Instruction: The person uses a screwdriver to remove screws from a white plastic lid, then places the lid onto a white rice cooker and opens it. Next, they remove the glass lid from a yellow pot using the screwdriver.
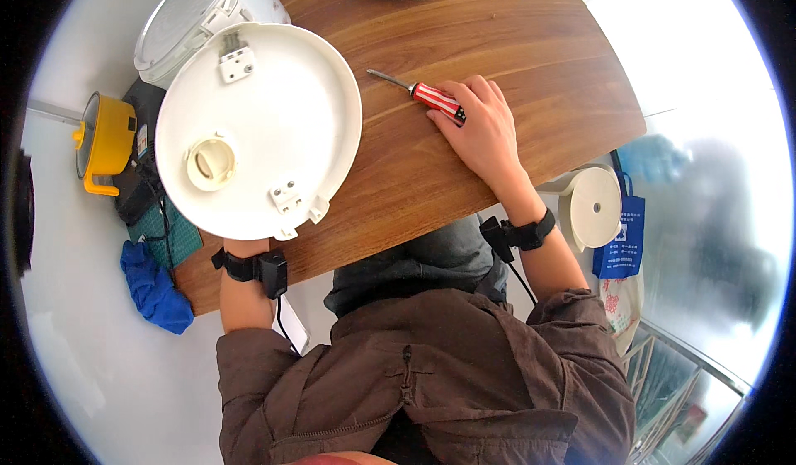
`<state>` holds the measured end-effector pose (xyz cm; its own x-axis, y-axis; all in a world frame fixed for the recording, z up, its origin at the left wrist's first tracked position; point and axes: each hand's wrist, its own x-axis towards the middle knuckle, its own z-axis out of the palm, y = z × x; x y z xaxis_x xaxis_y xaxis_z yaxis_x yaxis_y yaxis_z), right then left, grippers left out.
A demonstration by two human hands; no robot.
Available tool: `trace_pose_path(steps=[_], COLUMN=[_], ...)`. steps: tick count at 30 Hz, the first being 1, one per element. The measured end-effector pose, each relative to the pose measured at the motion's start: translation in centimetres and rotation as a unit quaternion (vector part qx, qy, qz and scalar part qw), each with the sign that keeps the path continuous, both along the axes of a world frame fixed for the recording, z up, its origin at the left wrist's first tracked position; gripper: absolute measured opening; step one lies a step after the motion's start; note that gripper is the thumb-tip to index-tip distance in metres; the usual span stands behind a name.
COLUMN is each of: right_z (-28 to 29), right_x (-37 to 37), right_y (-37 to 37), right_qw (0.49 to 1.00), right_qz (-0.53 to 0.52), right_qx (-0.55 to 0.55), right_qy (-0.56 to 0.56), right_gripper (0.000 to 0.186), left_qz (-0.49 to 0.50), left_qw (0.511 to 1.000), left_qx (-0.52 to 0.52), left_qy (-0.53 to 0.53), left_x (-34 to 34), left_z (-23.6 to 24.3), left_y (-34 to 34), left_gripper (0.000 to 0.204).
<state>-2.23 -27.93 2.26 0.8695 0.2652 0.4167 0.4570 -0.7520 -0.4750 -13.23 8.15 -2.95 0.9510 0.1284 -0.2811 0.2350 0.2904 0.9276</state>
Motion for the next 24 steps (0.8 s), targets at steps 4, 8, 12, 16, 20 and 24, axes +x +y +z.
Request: trace_pose_path(steps=[4, 8, 12, 16, 20, 24], right_z=[-0.1, 0.2, -1.6, -5.0, -9.7, -12.0], right_x=[0.0, -0.2, 0.8, 0.4, 0.0, 0.2], right_y=[-0.7, -1.6, -3.6, -4.7, -6.2, -7.1], right_qw=[1.000, 0.999, 0.995, 0.991, 0.993, 0.995], right_qz=[-0.013, -0.024, -0.025, -0.026, -0.002, 0.013], right_qx=[0.000, 0.032, 0.093, 0.124, 0.116, 0.092], right_qy=[-0.017, -0.015, -0.002, 0.034, 0.019, 0.024], right_gripper=[0.036, 0.036, 0.036, 0.029, 0.031, 0.036], left_qz=[0.030, 0.058, 0.102, 0.137, 0.139, 0.120], left_qw=[0.999, 0.998, 0.994, 0.985, 0.976, 0.969], left_qx=[0.003, 0.023, 0.044, 0.073, 0.095, 0.105], left_qy=[0.012, 0.012, -0.012, -0.069, -0.141, -0.189], left_x=[-1.6, -2.2, -2.7, -2.2, -0.3, 1.4], left_z=[-0.3, 1.2, 2.8, 4.7, 7.2, 9.8], left_y=[0.7, 1.7, 2.3, 2.6, 1.5, -1.0], left_gripper=[0.034, 0.034, 0.033, 0.033, 0.033, 0.033])
